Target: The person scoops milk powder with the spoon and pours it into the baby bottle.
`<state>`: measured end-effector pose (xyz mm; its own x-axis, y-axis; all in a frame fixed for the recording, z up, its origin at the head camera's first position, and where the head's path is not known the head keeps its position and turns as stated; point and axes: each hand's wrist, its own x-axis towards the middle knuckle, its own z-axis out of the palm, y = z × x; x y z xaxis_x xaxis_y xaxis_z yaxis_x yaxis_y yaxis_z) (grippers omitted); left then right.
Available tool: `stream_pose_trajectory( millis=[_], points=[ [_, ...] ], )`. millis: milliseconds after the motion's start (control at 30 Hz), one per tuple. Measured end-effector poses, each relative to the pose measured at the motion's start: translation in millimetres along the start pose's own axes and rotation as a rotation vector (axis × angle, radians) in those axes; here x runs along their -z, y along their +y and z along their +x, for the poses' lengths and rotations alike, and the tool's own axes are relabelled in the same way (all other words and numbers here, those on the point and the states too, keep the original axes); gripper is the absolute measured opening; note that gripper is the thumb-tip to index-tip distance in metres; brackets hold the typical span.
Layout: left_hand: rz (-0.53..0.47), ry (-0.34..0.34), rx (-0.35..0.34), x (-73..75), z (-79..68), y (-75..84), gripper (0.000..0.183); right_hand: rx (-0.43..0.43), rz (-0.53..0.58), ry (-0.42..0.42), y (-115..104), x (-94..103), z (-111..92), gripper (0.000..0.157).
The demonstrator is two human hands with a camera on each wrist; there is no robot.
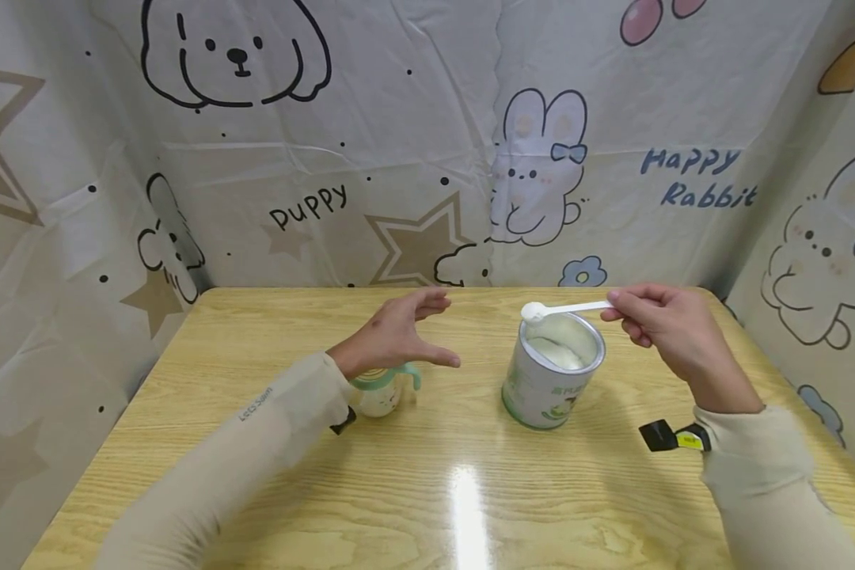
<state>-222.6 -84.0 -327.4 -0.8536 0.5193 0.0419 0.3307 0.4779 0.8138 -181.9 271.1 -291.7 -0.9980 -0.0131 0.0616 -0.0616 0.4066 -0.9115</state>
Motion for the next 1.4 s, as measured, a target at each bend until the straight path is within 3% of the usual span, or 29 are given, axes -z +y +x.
stream_pose_trajectory(
  millis=[600,867,1400],
  points=[
    [0.015,-0.001,0.023,20.0,-19.7,-18.6,0.094,0.026,0.108,-0.049,-15,-26.7,9,0.022],
    [0.017,-0.017,0.022,26.9,-29.2,-25.8,0.087,0.034,0.109,-0.069,-22,-40.7,11,0.034],
    [0.012,-0.037,-0.004,35.5,-46.7,-42.9,0.085,0.014,0.128,-0.097,-30,-61.3,16,0.034]
  ],
)
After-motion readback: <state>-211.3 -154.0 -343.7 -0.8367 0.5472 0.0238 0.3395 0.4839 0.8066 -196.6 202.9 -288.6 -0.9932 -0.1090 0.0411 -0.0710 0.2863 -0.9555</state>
